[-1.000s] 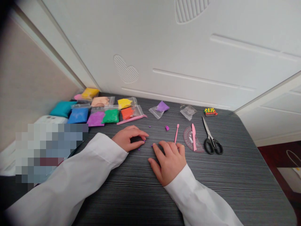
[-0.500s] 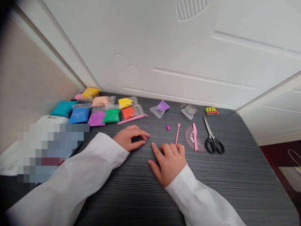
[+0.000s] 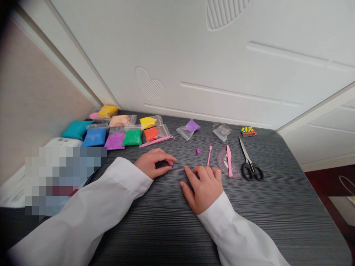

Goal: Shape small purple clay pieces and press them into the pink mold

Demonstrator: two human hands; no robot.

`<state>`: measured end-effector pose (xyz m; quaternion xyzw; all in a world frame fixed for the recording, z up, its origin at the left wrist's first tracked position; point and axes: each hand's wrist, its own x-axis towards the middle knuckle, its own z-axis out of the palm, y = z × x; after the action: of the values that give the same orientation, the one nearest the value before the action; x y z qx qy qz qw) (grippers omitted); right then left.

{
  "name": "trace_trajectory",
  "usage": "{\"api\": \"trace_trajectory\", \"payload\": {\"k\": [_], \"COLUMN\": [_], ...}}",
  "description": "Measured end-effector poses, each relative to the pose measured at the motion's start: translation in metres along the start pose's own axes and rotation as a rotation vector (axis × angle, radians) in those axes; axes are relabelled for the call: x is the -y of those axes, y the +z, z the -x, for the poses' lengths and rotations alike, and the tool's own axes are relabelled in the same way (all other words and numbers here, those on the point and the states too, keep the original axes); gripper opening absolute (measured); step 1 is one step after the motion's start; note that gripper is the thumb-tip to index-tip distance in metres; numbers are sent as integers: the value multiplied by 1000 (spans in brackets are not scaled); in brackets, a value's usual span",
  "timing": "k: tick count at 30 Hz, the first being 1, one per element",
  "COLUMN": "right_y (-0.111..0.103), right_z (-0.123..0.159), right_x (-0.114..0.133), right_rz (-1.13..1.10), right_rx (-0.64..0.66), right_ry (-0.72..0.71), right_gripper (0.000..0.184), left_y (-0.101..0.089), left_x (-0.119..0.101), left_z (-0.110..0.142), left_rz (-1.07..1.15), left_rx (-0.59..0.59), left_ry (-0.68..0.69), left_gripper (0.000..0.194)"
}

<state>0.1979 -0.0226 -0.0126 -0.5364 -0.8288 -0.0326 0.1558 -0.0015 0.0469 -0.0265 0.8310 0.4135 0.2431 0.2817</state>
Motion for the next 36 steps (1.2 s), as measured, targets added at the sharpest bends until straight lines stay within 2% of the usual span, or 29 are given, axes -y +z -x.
{"api": "trace_trajectory", "payload": {"k": [6,11,15,18,20,23,25,36], "right_y": [-1,2,3,-3,-10,-21,-26,-28], "right_z": [10,19,16,13,11,7,4,-13], "right_x": [-27,-35,-35,-46,-58,-78,-87,-109], "right_rz": [83,99,119,152,192,244,249,157], "right_rx": [-113,-70,-42,-15,26,203,271,460], "right_ry": [133,204,218,258,357,601,676,796], "right_gripper": [26,22,24,27,31,33,30,23], "left_y": [0,1,1,2,2,2,2,1], "left_x": [4,6,6,7,8,9,8,7], "left_z": [0,-1,-2,-2,-2,-2,-2,-2], "left_rz": [-4,-12,-15,-19,-20,-20,-18,-26], "left_rx": [14,14,8,5,1,-1,6,1], "left_ry": [21,31,32,33,34,37,40,48], "left_gripper": [27,27,27,27,27,27,28,26]}}
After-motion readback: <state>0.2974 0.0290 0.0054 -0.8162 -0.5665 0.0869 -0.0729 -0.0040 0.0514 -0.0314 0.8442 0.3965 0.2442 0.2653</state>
